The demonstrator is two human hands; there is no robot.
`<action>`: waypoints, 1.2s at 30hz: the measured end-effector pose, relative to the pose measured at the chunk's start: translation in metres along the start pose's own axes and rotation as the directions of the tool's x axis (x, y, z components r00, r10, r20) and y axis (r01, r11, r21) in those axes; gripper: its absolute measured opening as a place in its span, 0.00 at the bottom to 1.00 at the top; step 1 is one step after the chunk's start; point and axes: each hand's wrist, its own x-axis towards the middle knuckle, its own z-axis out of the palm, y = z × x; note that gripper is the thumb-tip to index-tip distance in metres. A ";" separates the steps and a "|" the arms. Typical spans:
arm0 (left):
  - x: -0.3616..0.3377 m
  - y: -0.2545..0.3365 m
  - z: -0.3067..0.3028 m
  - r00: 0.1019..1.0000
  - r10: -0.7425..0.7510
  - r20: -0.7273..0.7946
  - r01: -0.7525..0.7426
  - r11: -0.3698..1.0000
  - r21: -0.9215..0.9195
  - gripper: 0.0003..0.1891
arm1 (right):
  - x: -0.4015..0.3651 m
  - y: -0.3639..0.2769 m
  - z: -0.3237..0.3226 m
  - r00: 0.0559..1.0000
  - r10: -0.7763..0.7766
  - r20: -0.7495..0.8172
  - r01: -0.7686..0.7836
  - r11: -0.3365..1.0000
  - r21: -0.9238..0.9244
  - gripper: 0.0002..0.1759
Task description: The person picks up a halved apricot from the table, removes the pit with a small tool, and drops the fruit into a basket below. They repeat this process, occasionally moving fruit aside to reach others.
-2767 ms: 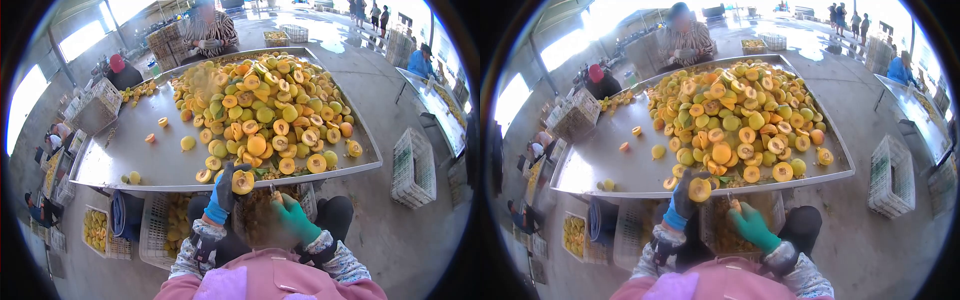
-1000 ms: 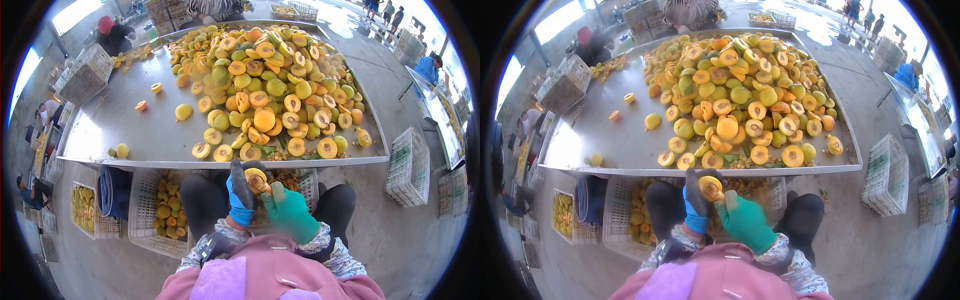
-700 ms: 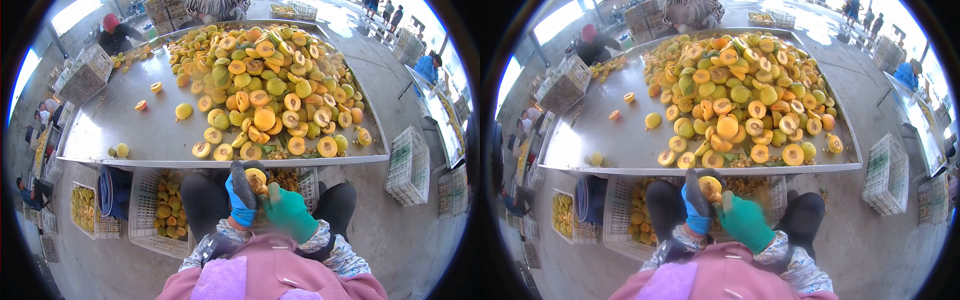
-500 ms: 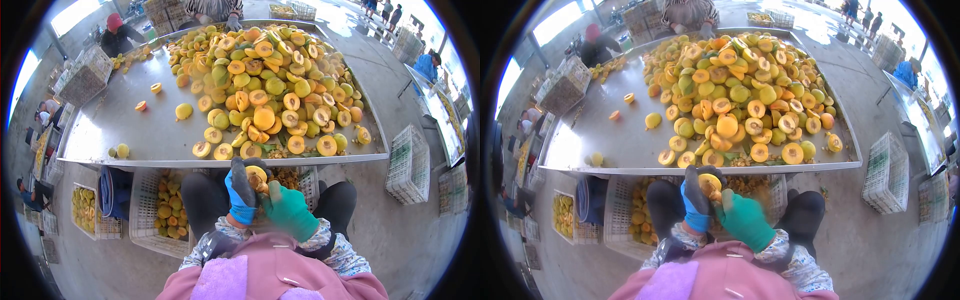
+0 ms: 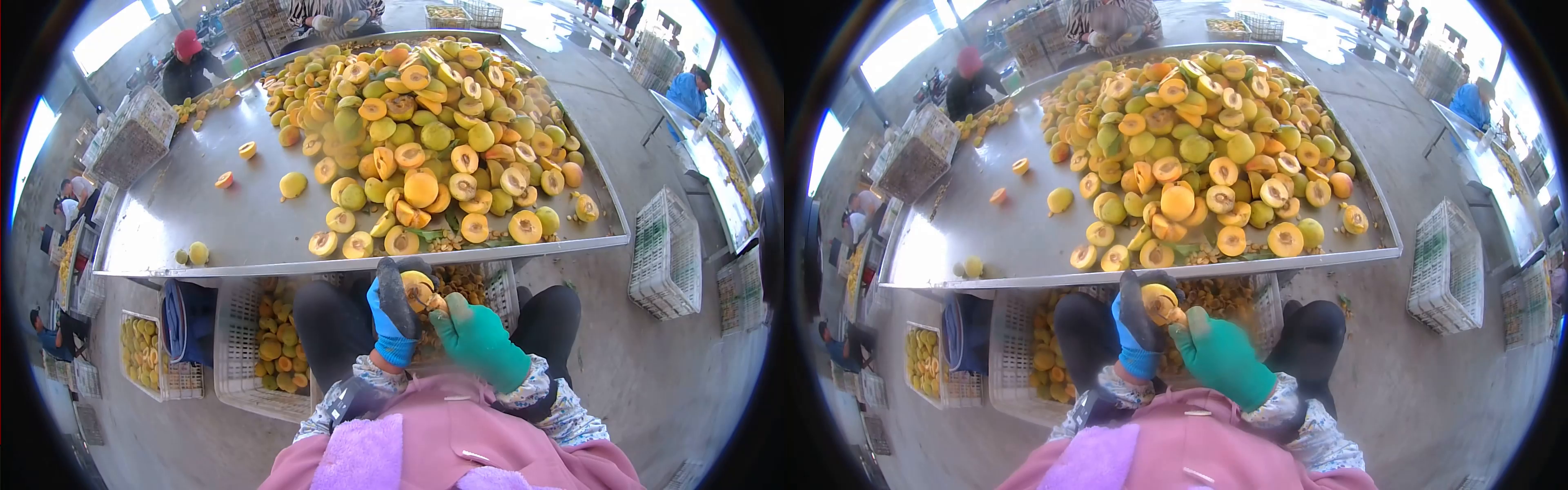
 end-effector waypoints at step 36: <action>0.034 0.048 -0.094 0.995 0.057 -0.078 -0.032 0.955 0.294 0.19 | -0.026 0.061 -0.042 0.761 0.282 0.584 -0.557 0.745 0.366 0.23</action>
